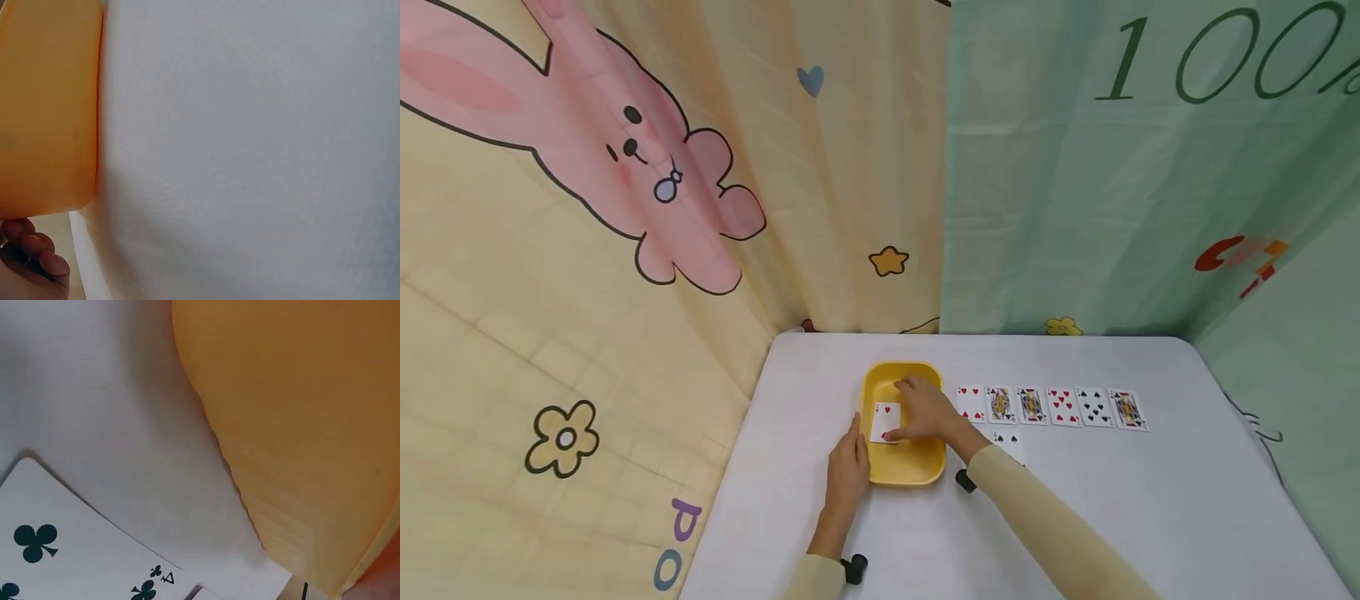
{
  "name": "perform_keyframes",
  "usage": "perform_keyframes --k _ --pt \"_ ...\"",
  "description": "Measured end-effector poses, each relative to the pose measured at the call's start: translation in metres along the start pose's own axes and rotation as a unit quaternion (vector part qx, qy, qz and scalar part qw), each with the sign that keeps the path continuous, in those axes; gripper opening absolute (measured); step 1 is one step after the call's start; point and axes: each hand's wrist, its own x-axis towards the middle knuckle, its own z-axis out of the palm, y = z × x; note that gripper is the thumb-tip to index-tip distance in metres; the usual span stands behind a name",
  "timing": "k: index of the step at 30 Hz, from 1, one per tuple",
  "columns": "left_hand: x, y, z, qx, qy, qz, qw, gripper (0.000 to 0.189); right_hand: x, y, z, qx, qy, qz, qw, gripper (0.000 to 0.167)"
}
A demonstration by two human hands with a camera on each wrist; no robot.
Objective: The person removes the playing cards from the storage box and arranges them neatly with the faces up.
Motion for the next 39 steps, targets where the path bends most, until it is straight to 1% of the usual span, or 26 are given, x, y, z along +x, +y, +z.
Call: perform_keyframes --k 4,9,12,16,21,24,27,30,33,36,39 --pt "-0.003 0.0 0.002 0.003 0.004 0.002 1.0 0.048 0.003 -0.004 0.007 -0.033 -0.012 0.005 0.9994 0.11" --pt "-0.003 -0.001 0.002 0.001 0.007 0.01 0.9999 0.048 0.004 -0.012 0.013 -0.055 -0.053 0.023 0.9968 0.112" --pt "-0.002 0.0 0.001 0.002 0.005 0.01 0.9999 0.048 0.006 -0.015 0.016 -0.076 -0.066 0.032 0.9944 0.109" --pt "0.0 0.0 -0.001 -0.005 0.003 0.005 1.0 0.048 0.009 -0.016 0.018 -0.097 -0.059 0.031 0.9931 0.098" --pt "0.001 -0.001 0.0 -0.003 0.005 0.006 1.0 0.048 0.01 -0.016 0.019 -0.097 -0.057 0.031 0.9931 0.089" --pt "0.0 -0.002 0.002 0.0 0.011 0.012 0.9999 0.048 0.009 -0.015 0.018 -0.096 -0.057 0.031 0.9933 0.087" --pt "0.0 -0.002 0.004 0.001 0.006 0.008 1.0 0.048 0.006 -0.015 0.015 -0.093 -0.06 0.031 0.9934 0.087" --pt "-0.001 -0.002 0.005 0.003 0.002 0.003 1.0 0.048 0.004 -0.015 0.01 -0.075 -0.06 0.031 0.9949 0.087" --pt "0.0 -0.003 0.005 0.004 0.009 0.009 0.9999 0.048 0.003 -0.014 0.004 -0.063 -0.049 0.027 0.9965 0.088" --pt "0.001 -0.002 0.004 0.005 0.013 0.017 0.9998 0.048 0.002 -0.012 -0.004 -0.059 -0.029 0.021 0.9976 0.089" --pt "0.002 -0.001 0.003 0.003 0.006 0.01 0.9999 0.049 -0.003 -0.009 -0.013 -0.05 -0.008 0.019 0.9985 0.09"
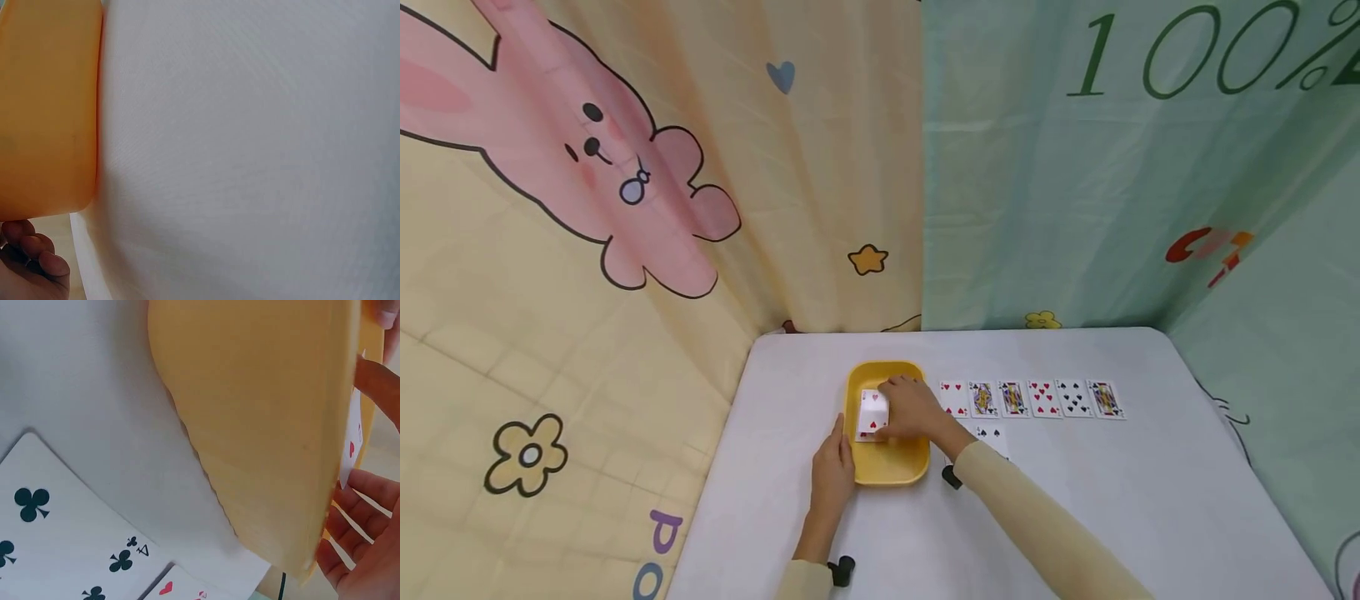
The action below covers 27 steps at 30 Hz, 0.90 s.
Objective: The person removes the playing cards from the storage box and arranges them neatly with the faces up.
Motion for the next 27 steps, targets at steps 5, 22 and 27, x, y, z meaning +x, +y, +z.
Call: perform_keyframes --k 5,22,27 --pt "0.001 0.001 -0.002 -0.005 -0.01 -0.016 0.9998 0.05 -0.016 0.009 -0.017 0.017 0.033 0.001 0.9993 0.09" --pt "-0.001 -0.001 0.0 -0.005 -0.012 -0.028 0.9995 0.05 -0.144 0.136 -0.038 0.033 0.123 0.08 0.9887 0.09" --pt "-0.001 -0.001 0.001 -0.01 -0.011 -0.026 0.9996 0.05 -0.177 0.167 -0.037 0.013 0.106 0.113 0.9879 0.091"
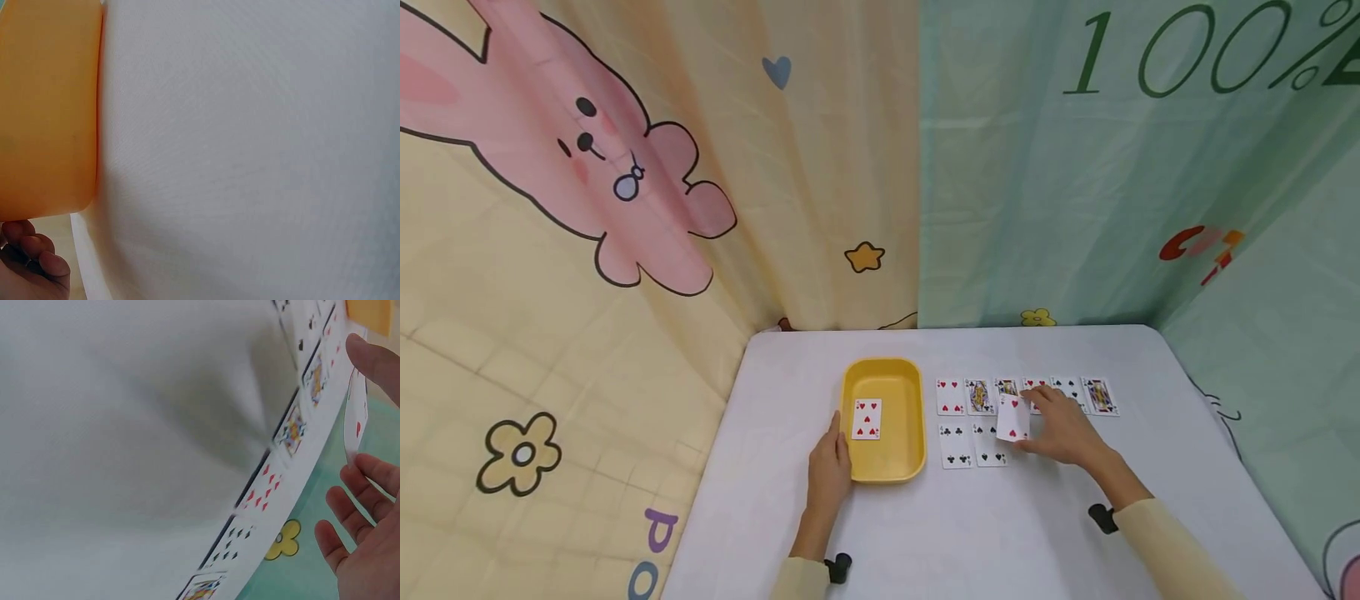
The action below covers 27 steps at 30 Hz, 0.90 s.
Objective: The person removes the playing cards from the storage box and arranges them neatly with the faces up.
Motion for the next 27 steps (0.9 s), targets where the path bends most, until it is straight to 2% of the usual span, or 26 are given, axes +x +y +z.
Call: perform_keyframes --k 4,9,14,27 --pt "-0.001 0.001 0.0 0.002 0.001 -0.001 1.0 0.05 -0.015 0.019 0.001 -0.016 -0.015 -0.001 0.9998 0.091" --pt "-0.001 0.002 -0.001 0.003 0.004 0.003 1.0 0.05 -0.024 0.029 0.008 -0.011 -0.026 -0.018 0.9994 0.087" --pt "-0.001 0.004 -0.001 0.001 0.002 -0.001 1.0 0.051 -0.026 0.027 0.015 -0.005 -0.036 -0.033 0.9988 0.086" --pt "-0.002 0.004 -0.001 0.003 0.006 0.005 1.0 0.05 -0.022 0.022 0.023 -0.006 -0.053 -0.01 0.9985 0.088"
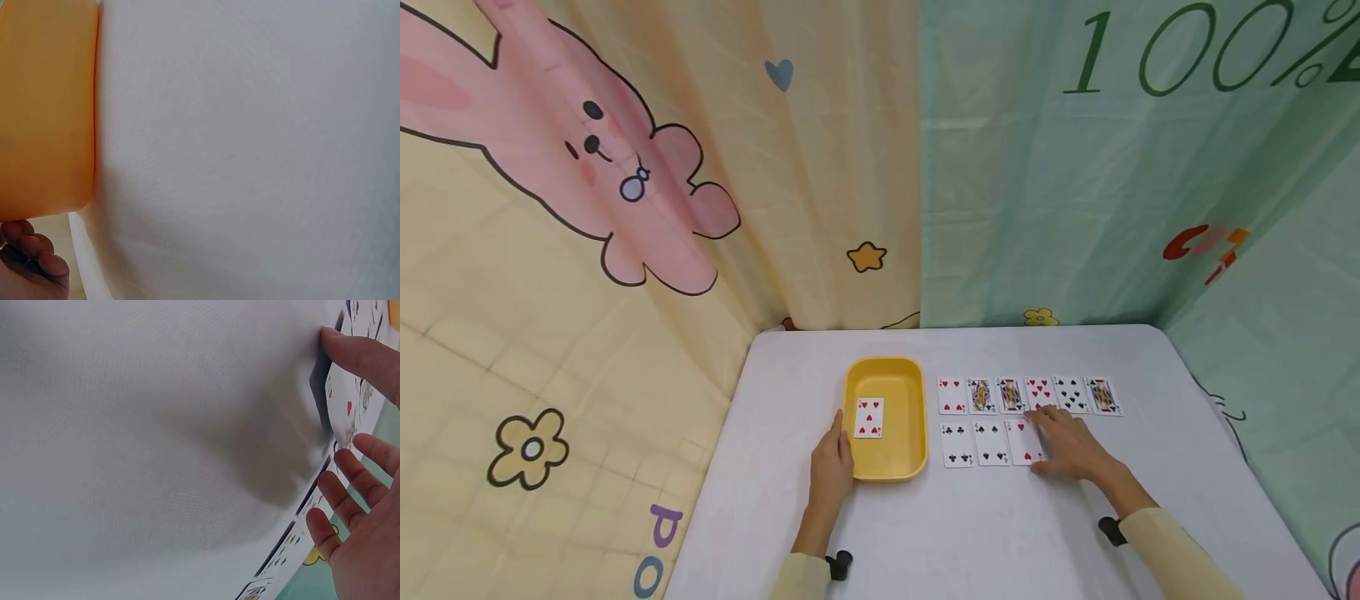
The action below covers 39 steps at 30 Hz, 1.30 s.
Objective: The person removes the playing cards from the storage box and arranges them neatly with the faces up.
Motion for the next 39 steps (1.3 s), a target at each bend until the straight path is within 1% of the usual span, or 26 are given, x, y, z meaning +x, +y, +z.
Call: perform_keyframes --k 6,13,17,19,21,23,27,34,39 --pt "0.0 0.001 0.0 0.001 -0.006 -0.006 1.0 0.05 0.001 -0.002 0.0 0.002 -0.004 0.004 1.0 0.089" --pt "0.001 0.0 -0.001 0.002 -0.003 0.005 1.0 0.05 0.004 -0.005 -0.007 -0.003 0.011 -0.008 0.9999 0.087" --pt "0.002 -0.001 0.0 0.002 -0.003 0.009 1.0 0.05 0.01 -0.009 -0.013 0.01 0.021 -0.006 0.9997 0.083" --pt "0.002 -0.001 -0.001 0.003 -0.004 0.011 0.9999 0.05 0.017 -0.014 -0.014 0.021 0.024 -0.004 0.9995 0.082" --pt "0.002 -0.001 -0.001 0.0 -0.004 0.012 0.9999 0.05 0.025 -0.023 -0.015 0.033 0.032 -0.01 0.9989 0.079" --pt "0.002 -0.001 -0.001 -0.002 -0.002 0.013 0.9999 0.05 0.035 -0.036 -0.016 0.049 0.043 -0.025 0.9975 0.076" --pt "0.002 -0.002 0.0 -0.004 0.0 0.008 1.0 0.049 0.058 -0.07 -0.017 0.07 0.058 -0.059 0.9941 0.072" --pt "0.001 -0.001 -0.001 -0.01 -0.005 0.003 0.9999 0.05 0.096 -0.129 -0.014 0.09 0.045 -0.096 0.9903 0.072" --pt "0.001 -0.001 -0.002 -0.009 -0.006 0.003 0.9999 0.049 0.116 -0.156 -0.006 0.08 0.028 -0.118 0.9894 0.076"
